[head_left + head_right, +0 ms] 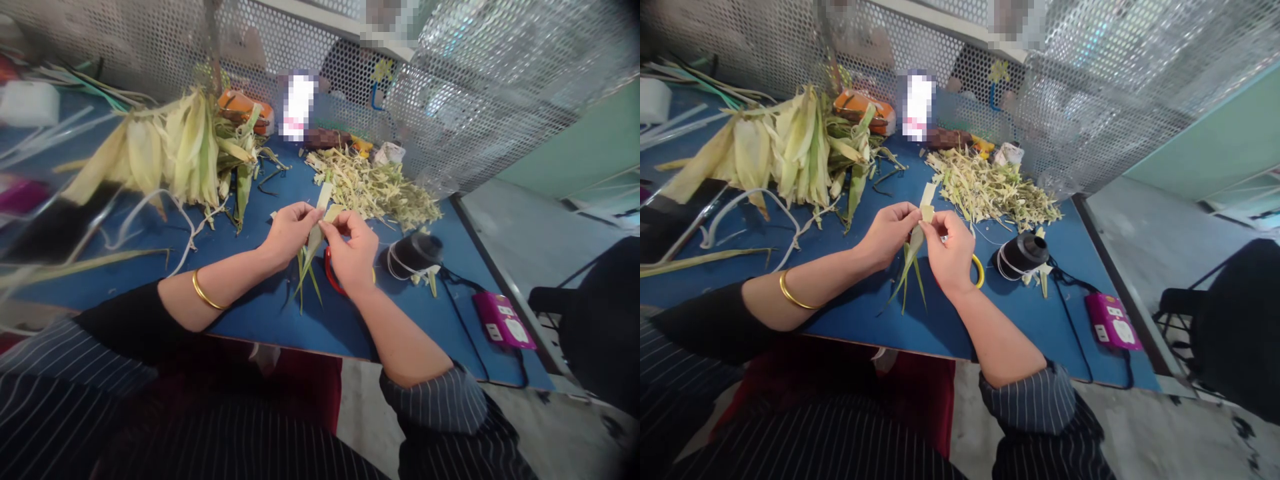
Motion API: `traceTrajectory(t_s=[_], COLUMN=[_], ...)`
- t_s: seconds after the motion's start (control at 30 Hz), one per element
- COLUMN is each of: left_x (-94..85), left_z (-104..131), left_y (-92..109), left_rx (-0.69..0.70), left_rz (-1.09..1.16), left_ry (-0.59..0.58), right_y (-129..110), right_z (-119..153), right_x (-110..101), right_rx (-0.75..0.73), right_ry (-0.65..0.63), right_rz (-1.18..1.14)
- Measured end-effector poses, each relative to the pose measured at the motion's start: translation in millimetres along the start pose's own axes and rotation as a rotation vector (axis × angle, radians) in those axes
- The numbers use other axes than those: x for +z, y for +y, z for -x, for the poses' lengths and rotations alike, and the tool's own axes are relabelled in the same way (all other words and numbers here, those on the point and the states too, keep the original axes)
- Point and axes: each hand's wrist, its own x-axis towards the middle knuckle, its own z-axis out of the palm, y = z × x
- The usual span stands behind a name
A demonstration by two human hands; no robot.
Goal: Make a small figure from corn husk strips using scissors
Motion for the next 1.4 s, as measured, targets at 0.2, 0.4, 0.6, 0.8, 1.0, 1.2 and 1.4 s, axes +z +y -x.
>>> traceTrajectory(t_s=[0.2, 0.4, 0.6, 0.8, 1.0, 1.2, 1.4], left_x=[-4.5, -6.2, -7.2, -6.4, -1.2, -2.2, -3.2], left_z=[-3.2, -6.8, -9.1, -5.9, 1.7, -0.7, -2.6], left_y=[-0.5, -7.9, -7.6, -3.8, 4.3, 1.2, -3.7], left_rx=[0.135, 0.163, 0.178, 0.129, 0.022, 0.076, 0.092], left_rz=[-0.160, -0.233, -0.219, -0.154, -0.053, -0.124, -0.129], left_ry=[0.084, 0.090, 0.146, 0.124, -0.037, 0.014, 0.051], right_y=[2.8, -0.1, -2.0, 7.2, 8.2, 3.2, -0.8], right_z=[1.8, 3.0, 4.5, 3.1, -2.6, 0.7, 3.8], right_x=[3.9, 2.8, 3.3, 7.4, 3.7, -0.5, -0.9], right_rx=[0.096, 0.019, 0.031, 0.185, 0.179, -0.015, -0.122], right_ry=[-0.099, -0.059, -0.108, -0.146, -0.016, -0.023, -0.090], right_rz=[-0.095, -0.044, -0.063, -0.194, -0.113, 0.024, 0.013])
